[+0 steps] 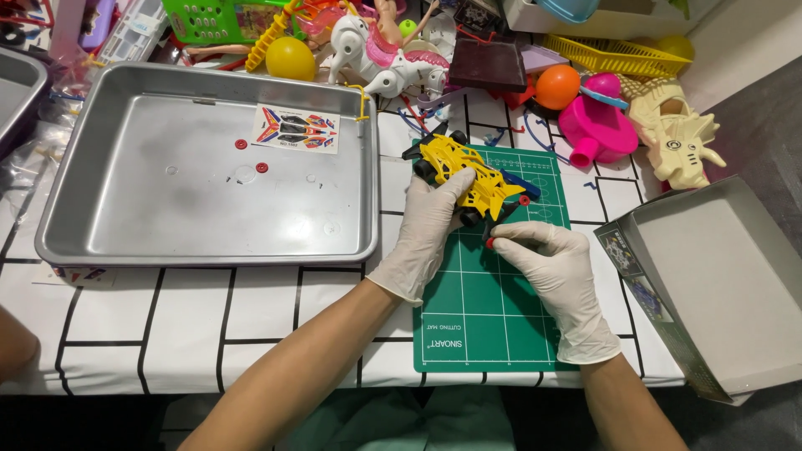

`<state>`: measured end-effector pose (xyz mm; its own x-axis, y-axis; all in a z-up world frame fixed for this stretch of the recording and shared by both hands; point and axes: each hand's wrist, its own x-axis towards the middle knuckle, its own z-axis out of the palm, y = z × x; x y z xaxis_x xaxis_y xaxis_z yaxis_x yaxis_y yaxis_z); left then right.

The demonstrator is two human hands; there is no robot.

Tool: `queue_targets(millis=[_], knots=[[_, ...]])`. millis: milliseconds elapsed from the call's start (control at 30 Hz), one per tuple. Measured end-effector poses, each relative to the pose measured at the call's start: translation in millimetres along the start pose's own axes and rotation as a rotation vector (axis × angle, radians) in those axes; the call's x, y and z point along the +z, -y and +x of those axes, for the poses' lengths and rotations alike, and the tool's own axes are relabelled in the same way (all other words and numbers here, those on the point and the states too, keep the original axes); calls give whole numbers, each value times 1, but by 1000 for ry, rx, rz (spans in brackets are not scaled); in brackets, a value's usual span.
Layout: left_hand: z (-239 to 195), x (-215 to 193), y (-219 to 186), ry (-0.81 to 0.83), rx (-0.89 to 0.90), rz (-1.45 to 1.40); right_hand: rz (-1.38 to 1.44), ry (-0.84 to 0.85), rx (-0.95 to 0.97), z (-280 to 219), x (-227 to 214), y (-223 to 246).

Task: The person assembles a yellow toy car on a green cutting mat, attaching red wheels and using a blue screwdriver to tighten screws. They then place the completed car into a cardboard box.

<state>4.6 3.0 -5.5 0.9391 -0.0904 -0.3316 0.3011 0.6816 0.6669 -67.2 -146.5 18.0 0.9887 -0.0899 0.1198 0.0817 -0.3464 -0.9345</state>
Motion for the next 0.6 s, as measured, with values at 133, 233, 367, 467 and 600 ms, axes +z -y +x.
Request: queue_targets(millis=[133,233,367,467,600], knots=[[2,0,2,-4,0,2,-8,0,2,-1,2,2],[-1,1,0,-3,7,6,-19,-1,-9,-2,4,4],[-2,2,0,-6,17,9,-25,1,-1,-3,6,7],[0,2,2,-6,20,13,-40,-4,-9,-2,5,6],[3,-1,4,4,23,14,-21,-6,-17,-1,5,4]])
